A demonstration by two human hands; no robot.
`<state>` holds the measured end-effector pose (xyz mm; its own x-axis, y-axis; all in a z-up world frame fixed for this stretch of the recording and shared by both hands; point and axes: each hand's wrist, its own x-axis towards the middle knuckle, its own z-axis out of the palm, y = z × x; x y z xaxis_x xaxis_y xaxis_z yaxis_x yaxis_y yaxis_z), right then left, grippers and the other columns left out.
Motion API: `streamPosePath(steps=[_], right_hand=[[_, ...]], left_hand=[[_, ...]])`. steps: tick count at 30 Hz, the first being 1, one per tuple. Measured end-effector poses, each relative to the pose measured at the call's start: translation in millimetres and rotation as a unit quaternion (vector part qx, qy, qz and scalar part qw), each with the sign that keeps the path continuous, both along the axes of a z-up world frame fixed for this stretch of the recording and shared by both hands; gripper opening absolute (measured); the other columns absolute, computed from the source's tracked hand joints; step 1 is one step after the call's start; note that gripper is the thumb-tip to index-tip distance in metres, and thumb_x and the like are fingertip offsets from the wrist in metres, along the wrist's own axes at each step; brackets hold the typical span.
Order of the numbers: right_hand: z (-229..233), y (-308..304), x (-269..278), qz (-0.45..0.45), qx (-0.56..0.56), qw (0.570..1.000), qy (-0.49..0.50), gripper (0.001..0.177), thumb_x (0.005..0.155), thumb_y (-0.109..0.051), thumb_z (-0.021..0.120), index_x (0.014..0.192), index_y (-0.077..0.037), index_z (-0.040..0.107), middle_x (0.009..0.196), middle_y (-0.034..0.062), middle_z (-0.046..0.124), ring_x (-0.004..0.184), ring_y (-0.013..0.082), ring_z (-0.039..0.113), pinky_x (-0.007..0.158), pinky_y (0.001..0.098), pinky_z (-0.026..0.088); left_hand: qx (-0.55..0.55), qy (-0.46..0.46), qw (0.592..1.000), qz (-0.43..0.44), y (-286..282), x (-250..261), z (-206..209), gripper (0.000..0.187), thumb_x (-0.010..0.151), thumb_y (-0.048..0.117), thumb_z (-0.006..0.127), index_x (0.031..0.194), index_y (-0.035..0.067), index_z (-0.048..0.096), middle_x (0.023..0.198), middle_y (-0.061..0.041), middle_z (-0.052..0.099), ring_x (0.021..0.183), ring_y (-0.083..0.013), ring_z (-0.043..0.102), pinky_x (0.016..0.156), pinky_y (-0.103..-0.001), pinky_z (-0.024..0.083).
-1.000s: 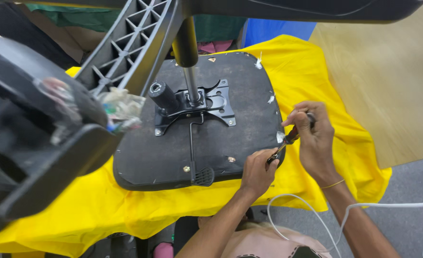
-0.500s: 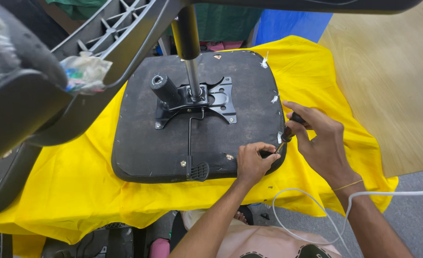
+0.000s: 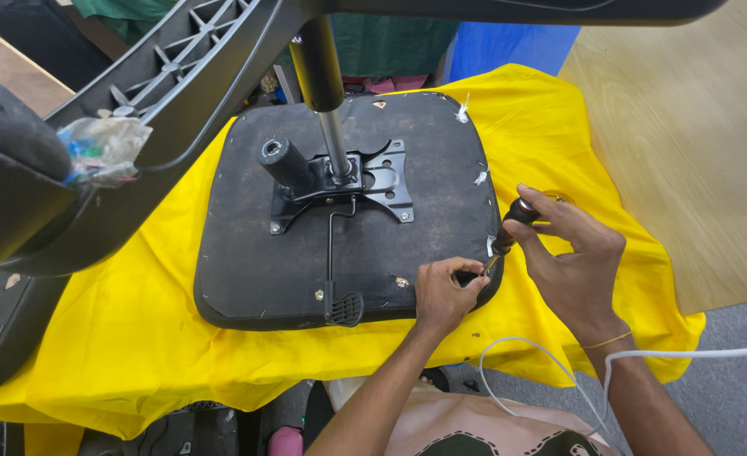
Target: The person uses a screwdriver to remove screws from the underside of an office chair seat. They loosen and remove multiple screws one by one, placing them into a small container on the table.
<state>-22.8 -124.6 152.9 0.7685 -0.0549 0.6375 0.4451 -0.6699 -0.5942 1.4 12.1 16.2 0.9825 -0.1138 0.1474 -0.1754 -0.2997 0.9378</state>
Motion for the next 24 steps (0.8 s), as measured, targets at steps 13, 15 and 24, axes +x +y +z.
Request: streamPosePath(steps=[13,15,24], right_hand=[[-4,1,-1,0.014,0.027,0.999,-0.014,0.038,0.093,-0.002,0.077,0.130,0.000,0.070,0.113,0.0129,0.074,0.100,0.0188,0.074,0.087,0.0306,0.060],[-6,-1,1,-0.004,-0.032,0.999,-0.024,0.042,0.090,-0.002,0.083,0.130,-0.001,0.073,0.106,0.0135,0.075,0.094,0.0202,0.074,0.084,0.0335,0.058],[-11,11,-6,0.013,0.030,0.997,-0.064,0.039,0.083,0.004,0.074,0.121,0.002,0.068,0.116,0.0186,0.070,0.100,0.0207,0.071,0.081,0.0299,0.060]], left_hand=[[0.024,-0.027,0.999,-0.029,8,-16,11,0.027,0.085,0.006,0.074,0.112,0.004,0.078,0.081,-0.017,0.075,0.053,-0.0189,0.064,0.056,-0.033,0.051],[0.006,-0.051,0.998,-0.026,7,-19,9,0.028,0.086,0.005,0.073,0.113,0.003,0.077,0.089,-0.017,0.076,0.057,-0.0200,0.067,0.060,-0.033,0.053],[0.005,-0.148,0.989,-0.024,2,-27,-4,0.036,0.084,-0.001,0.068,0.119,-0.001,0.071,0.116,-0.020,0.074,0.097,-0.0338,0.071,0.089,-0.039,0.056]])
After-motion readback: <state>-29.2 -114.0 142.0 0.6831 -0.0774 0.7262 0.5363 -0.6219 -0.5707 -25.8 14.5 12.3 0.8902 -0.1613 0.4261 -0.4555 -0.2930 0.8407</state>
